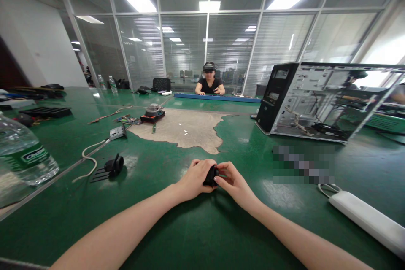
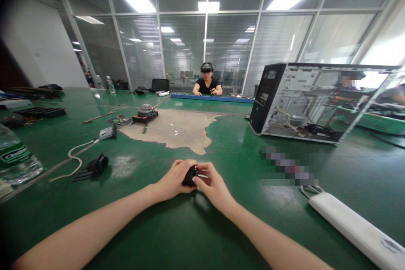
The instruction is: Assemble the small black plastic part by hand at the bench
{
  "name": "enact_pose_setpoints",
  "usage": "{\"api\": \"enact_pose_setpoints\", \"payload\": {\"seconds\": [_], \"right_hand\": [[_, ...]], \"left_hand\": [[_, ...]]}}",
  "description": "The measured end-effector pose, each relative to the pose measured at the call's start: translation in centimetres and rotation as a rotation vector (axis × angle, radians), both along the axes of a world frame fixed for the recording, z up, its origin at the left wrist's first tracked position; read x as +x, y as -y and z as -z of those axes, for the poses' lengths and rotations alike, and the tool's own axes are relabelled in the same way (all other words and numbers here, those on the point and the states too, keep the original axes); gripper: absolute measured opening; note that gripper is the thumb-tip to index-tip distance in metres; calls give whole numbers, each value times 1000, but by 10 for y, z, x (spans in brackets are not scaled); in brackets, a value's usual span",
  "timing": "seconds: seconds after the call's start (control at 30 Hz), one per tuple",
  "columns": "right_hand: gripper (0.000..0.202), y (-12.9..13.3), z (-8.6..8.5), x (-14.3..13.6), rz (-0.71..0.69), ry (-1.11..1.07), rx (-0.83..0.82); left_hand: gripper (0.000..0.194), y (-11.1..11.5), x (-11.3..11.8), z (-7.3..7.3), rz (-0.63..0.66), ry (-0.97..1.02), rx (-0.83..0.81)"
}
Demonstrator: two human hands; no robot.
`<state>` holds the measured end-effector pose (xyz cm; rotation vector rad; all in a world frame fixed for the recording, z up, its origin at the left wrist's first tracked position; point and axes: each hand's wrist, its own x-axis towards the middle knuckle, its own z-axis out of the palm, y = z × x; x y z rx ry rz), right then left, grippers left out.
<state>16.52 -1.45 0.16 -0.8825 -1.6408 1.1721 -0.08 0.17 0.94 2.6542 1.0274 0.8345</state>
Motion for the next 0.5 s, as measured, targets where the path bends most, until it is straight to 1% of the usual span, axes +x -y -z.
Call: {"api": "enact_pose_setpoints", "payload": {"seconds": [0.1, 0.23, 0.37, 0.5], "right_hand": [[27, 1, -3, 0, 18, 36, -35], [25, 3, -4, 1, -16, 35, -49], [24, 4, -3, 1, -63, -14, 8], [14, 3, -2, 0, -25, -30, 56]], "left_hand": [[58, 0, 0, 0, 1, 2, -3], [57, -1, 0, 1, 1, 3, -2], [58, -1, 0, 1, 6, -3, -8], [57, 1, 0, -1, -2, -3, -15]]}}
